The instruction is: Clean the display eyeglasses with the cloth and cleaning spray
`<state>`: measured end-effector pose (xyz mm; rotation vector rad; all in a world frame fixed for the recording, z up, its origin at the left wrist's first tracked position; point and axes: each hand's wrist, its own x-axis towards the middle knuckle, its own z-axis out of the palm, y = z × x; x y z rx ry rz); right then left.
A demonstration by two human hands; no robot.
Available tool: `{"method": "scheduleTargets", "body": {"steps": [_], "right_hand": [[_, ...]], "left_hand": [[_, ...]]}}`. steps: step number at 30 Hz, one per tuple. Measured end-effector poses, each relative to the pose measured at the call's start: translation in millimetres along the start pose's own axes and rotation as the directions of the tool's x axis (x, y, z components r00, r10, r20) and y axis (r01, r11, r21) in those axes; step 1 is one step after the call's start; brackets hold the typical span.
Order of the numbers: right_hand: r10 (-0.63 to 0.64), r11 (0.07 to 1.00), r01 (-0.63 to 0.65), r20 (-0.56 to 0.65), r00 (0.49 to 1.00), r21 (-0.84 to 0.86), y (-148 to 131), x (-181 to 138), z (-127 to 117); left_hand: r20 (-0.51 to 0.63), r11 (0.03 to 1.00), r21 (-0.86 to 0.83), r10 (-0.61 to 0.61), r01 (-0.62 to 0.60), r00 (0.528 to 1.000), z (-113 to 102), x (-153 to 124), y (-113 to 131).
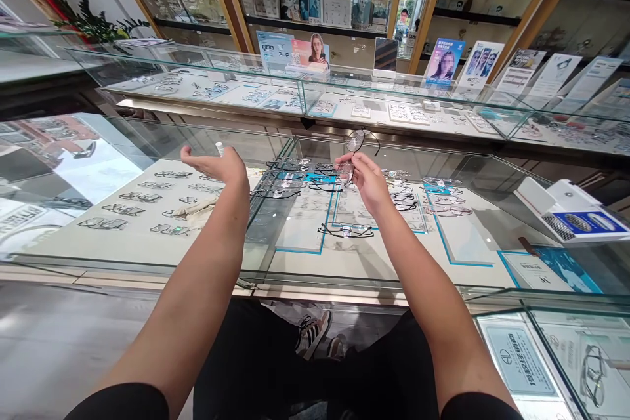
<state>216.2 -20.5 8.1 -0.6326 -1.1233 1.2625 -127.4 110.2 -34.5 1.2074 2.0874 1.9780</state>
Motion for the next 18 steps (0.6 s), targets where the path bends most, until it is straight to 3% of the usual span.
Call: {"method": "scheduleTargets", "body": {"steps": [1, 2, 4, 7, 9, 12, 15, 18], "right_hand": [[-0.001, 1.0, 0.001, -0.002, 1.0, -0.006, 0.2, 0.4, -0.5], [-0.001, 1.0, 0.001, -0.005, 1.0, -0.011, 0.4, 0.7, -1.1], [-0.002, 1.0, 0.002, -0.006, 1.0, -0.02, 0.6, 0.7, -2.1], [-0.019, 1.0, 0.019, -0.009, 1.0, -0.023, 0.5, -0.4, -3.2], [-0.026, 0.999, 0.026, -0.007, 1.0, -0.021, 0.0, -1.2, -3.7], [-0.031, 0.999, 0.031, -0.003, 1.0, -0.019, -0.5, -1.9, -4.2], [-0.043, 0.999, 0.042, -0.004, 0.999, -0.031, -0.9, -2.7, -4.0], [-0.043, 0.997, 0.043, -0.001, 0.999, -0.062, -1.4, -4.3, -3.5]], "left_hand": [[-0.218, 0.997, -0.045, -0.07, 0.062, 0.974, -1.4, -1.4, 9.2], [-0.309, 0.994, -0.104, -0.067, 0.036, 0.949, -3.7, -2.4, 18.2], [-0.343, 0.979, -0.193, -0.01, -0.06, 0.939, -12.3, -2.9, 33.0], [-0.294, 0.94, -0.263, 0.138, -0.219, 0.946, -38.0, 0.5, 41.8], [-0.159, 0.914, -0.319, 0.211, -0.252, 0.965, -61.7, 4.3, 39.0], [0.218, 0.923, -0.366, 0.212, -0.121, 0.953, -99.4, 10.7, 26.7], [0.523, 0.976, -0.212, 0.08, 0.039, 0.848, -132.2, 17.2, 9.7], [0.67, 0.996, 0.067, -0.007, -0.052, 0.742, -156.8, 23.4, -7.4]]}}
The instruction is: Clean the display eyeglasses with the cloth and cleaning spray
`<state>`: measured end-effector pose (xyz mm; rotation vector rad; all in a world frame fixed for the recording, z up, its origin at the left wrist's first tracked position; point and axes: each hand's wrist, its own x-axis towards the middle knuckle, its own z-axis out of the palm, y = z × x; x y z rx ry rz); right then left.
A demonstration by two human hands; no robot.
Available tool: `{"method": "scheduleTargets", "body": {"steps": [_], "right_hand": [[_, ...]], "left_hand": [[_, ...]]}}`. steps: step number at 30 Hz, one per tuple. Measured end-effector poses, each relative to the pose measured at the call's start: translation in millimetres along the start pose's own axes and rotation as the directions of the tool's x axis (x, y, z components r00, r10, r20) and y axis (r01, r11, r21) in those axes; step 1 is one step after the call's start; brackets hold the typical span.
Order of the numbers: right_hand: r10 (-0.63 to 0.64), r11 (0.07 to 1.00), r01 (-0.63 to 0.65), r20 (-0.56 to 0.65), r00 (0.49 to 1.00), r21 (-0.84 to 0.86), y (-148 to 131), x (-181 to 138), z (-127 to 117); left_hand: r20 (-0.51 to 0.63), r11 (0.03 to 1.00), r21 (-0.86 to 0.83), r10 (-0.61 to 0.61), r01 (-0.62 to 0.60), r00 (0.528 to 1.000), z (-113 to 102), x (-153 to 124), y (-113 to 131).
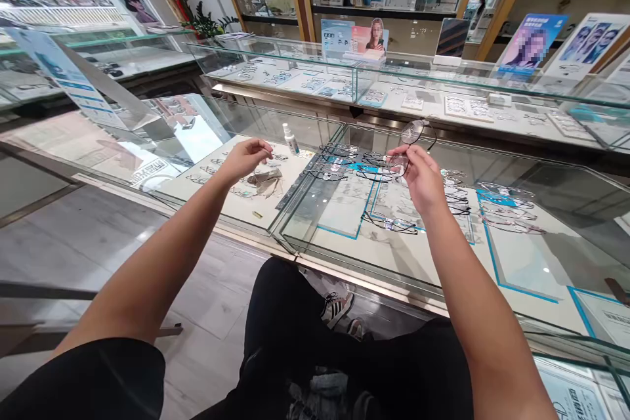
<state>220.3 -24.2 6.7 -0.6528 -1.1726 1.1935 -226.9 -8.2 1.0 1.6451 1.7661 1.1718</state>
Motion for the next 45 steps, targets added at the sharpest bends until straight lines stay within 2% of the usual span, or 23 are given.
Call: {"method": "scheduleTargets", "body": {"steps": [2, 4, 6, 8, 10, 13, 16, 19, 20, 22, 24, 26, 28, 30, 33, 37, 39, 41, 45], "right_hand": [[0.002, 1.0, -0.002, 0.002, 1.0, -0.015, -0.3, -1.1, 0.1], [0.004, 1.0, -0.004, 0.002, 1.0, -0.023, -0.2, -2.0, -0.1], [0.004, 1.0, -0.004, 0.003, 1.0, -0.03, 0.1, -2.4, -0.4], [0.002, 0.999, -0.002, 0.001, 1.0, -0.034, 0.3, -2.4, -0.7], [0.0, 0.999, 0.0, -0.002, 1.0, -0.037, 0.0, -2.4, -0.7], [0.002, 1.0, -0.002, -0.005, 1.0, -0.03, -1.1, -2.5, 0.2], [0.011, 1.0, -0.011, -0.001, 1.0, -0.003, -2.0, -3.1, 1.9], [0.02, 1.0, -0.02, 0.01, 1.0, -0.009, -2.2, -3.8, 3.8], [0.022, 1.0, -0.022, 0.014, 1.0, -0.015, -2.2, -4.0, 4.3], [0.027, 0.999, -0.027, 0.019, 0.999, -0.018, -2.0, -4.2, 5.3], [0.03, 0.999, -0.03, 0.021, 0.999, -0.012, -2.0, -4.3, 6.0], [0.028, 1.0, -0.027, 0.02, 0.999, -0.002, -2.1, -4.1, 6.4], [0.029, 1.0, -0.029, 0.016, 0.999, 0.002, -2.3, -3.7, 6.6], [0.034, 0.999, -0.034, 0.011, 0.999, 0.0, -2.6, -2.9, 6.6], [0.039, 0.999, -0.039, -0.001, 0.999, 0.001, -2.1, -0.8, 5.8], [0.03, 1.0, -0.029, -0.028, 0.999, 0.01, -0.4, 3.9, 2.2], [0.02, 1.0, -0.019, -0.042, 0.999, 0.013, -0.3, 6.2, 0.5], [0.013, 1.0, -0.012, -0.049, 0.999, 0.005, -1.1, 7.3, 0.2], [0.029, 1.0, -0.029, -0.01, 1.0, 0.004, -4.2, 4.2, 6.0]], "left_hand": [[0.116, 0.964, 0.265, -0.021, -0.011, 0.993, -9.5, -4.9, -9.6], [0.209, 0.875, 0.482, -0.062, -0.047, 0.976, -15.2, -7.3, -15.4], [0.254, 0.802, 0.593, -0.101, -0.072, 0.962, -18.0, -7.0, -17.6], [0.272, 0.782, 0.618, -0.122, -0.076, 0.955, -19.9, -3.7, -17.3], [0.313, 0.804, 0.592, -0.163, -0.058, 0.936, -23.4, 2.6, -16.0], [0.396, 0.841, 0.541, -0.268, 0.013, 0.878, -33.6, 14.9, -13.7], [0.496, 0.895, 0.43, -0.345, 0.12, 0.797, -46.7, 22.3, -10.1], [0.626, 0.938, 0.262, -0.343, 0.226, 0.7, -54.8, 16.7, -1.2], [0.649, 0.947, 0.199, -0.32, 0.252, 0.69, -54.9, 12.4, 3.6], [0.65, 0.956, 0.056, -0.255, 0.29, 0.716, -50.1, 3.2, 16.7], [0.65, 0.948, -0.082, -0.183, 0.307, 0.738, -38.4, -3.3, 33.3], [0.696, 0.921, -0.179, -0.13, 0.346, 0.706, -20.1, -5.3, 51.5], [0.636, 0.88, -0.339, -0.046, 0.333, 0.771, 4.3, -3.7, 69.1], [0.539, 0.795, -0.535, 0.06, 0.286, 0.84, 33.9, 0.1, 85.7], [0.474, 0.603, -0.743, 0.167, 0.291, 0.865, 83.8, 8.2, 109.1], [0.52, 0.355, -0.822, 0.15, 0.445, 0.841, 145.0, 17.1, 133.8], [0.548, 0.269, -0.823, 0.145, 0.5, 0.824, 168.4, 17.9, 139.4], [0.549, 0.238, -0.826, 0.141, 0.51, 0.824, 185.8, 16.1, 139.6], [0.48, 0.295, -0.851, 0.098, 0.435, 0.872, 204.0, 8.1, 131.3]]}}
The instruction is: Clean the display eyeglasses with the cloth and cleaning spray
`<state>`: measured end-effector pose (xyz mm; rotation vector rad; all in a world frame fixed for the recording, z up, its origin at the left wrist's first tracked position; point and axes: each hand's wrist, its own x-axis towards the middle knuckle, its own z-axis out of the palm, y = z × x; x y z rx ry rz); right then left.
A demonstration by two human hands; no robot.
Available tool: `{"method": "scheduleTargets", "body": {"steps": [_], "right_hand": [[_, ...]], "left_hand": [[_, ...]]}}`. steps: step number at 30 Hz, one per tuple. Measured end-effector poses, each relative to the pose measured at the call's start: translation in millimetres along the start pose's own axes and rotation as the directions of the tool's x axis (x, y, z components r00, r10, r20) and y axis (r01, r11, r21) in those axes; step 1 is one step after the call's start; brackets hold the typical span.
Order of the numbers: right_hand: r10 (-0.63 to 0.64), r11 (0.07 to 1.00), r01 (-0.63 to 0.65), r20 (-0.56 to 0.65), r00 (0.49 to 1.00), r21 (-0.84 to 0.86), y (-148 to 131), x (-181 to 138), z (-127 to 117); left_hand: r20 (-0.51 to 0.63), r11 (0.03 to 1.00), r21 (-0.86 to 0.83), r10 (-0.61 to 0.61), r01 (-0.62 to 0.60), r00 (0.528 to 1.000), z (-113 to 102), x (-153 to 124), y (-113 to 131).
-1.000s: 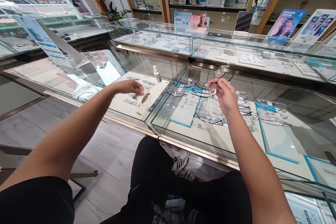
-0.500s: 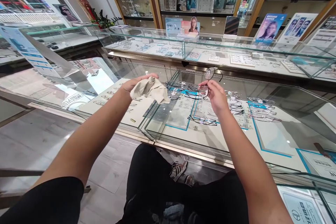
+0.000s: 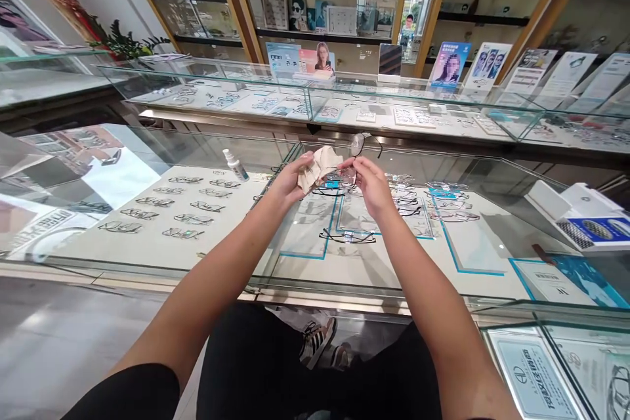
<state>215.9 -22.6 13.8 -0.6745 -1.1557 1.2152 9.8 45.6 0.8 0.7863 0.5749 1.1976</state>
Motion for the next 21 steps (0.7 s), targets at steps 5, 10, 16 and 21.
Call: {"method": "scheduleTargets", "body": {"steps": [5, 10, 16, 21], "right_hand": [[-0.006, 1.0, 0.006, 0.067, 0.998, -0.005, -3.4, -8.4, 10.1], [-0.02, 1.0, 0.019, 0.086, 0.996, 0.018, -8.2, -11.1, 12.6], [-0.04, 0.999, 0.041, 0.061, 0.997, -0.014, -11.3, -9.3, 9.3], [-0.081, 0.997, 0.081, 0.004, 0.997, 0.006, -14.7, -5.8, 3.5]], "left_hand": [[0.069, 0.998, 0.055, 0.02, -0.024, 0.997, 1.8, -11.8, -12.8], [0.105, 0.994, 0.111, 0.006, -0.018, 0.994, 12.9, -23.8, -23.6], [0.079, 0.972, 0.234, 0.009, -0.027, 0.997, 13.2, -27.7, -22.1], [0.118, 0.94, 0.341, -0.034, -0.008, 0.992, 5.8, -26.1, -14.2]]}}
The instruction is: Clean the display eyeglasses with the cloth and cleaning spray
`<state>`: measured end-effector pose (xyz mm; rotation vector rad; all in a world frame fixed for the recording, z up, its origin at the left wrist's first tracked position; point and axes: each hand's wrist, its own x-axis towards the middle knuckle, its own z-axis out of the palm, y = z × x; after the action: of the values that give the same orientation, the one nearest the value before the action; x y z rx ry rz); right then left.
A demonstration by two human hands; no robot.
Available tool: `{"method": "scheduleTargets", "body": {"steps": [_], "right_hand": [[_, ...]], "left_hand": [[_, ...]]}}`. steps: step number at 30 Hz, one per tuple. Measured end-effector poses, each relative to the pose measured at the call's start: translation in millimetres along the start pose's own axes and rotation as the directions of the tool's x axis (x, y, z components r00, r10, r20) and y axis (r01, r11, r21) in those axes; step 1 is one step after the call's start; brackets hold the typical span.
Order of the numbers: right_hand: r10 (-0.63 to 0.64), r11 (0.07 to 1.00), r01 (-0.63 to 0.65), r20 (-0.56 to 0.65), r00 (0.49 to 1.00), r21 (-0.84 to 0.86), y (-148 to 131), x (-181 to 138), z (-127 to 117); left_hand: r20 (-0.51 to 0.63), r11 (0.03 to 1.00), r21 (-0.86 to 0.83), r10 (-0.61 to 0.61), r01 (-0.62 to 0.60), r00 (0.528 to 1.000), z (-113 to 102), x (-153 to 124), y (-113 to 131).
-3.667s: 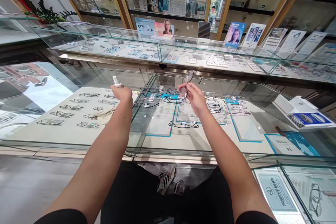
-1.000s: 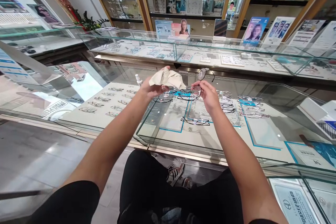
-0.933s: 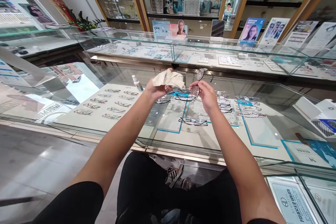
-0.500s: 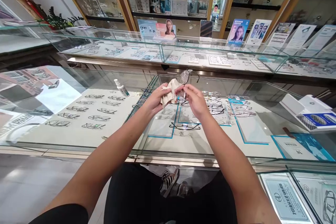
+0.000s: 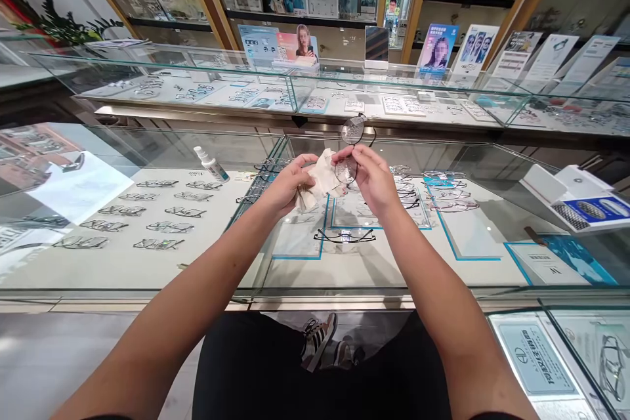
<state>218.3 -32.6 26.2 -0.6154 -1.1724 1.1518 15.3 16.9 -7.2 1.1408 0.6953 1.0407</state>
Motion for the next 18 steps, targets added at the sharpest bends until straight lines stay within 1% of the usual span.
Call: {"method": "scheduleTargets", "body": {"steps": [3, 5, 8, 13, 16, 18], "right_hand": [[-0.001, 1.0, 0.001, -0.017, 1.0, 0.025, -3.2, 0.9, -2.2], [-0.002, 1.0, 0.003, -0.021, 1.0, 0.025, -4.9, 0.6, -2.3], [-0.001, 1.0, 0.002, -0.02, 1.0, 0.031, -5.8, -0.2, -1.5], [-0.006, 1.0, 0.006, -0.019, 1.0, 0.013, -4.0, 0.7, -3.1], [-0.025, 0.999, 0.026, -0.029, 0.999, 0.03, -2.4, 3.0, -6.0], [-0.026, 0.998, 0.028, -0.038, 0.999, 0.048, -1.4, 4.5, -7.6]], "left_hand": [[0.021, 0.994, 0.105, -0.021, 0.018, 1.0, -2.2, 0.4, 0.9], [0.023, 0.99, 0.139, -0.023, 0.02, 0.999, -1.1, -0.5, 1.6], [0.046, 0.988, 0.154, -0.02, 0.012, 0.999, 2.1, -3.7, 3.5], [0.161, 0.983, 0.18, -0.065, 0.035, 0.985, 2.2, -6.8, 4.1], [0.167, 0.986, 0.16, -0.065, 0.038, 0.984, -1.0, -5.8, 3.3], [0.163, 0.989, 0.145, -0.037, 0.013, 0.986, -2.7, -4.8, 3.4]]}}
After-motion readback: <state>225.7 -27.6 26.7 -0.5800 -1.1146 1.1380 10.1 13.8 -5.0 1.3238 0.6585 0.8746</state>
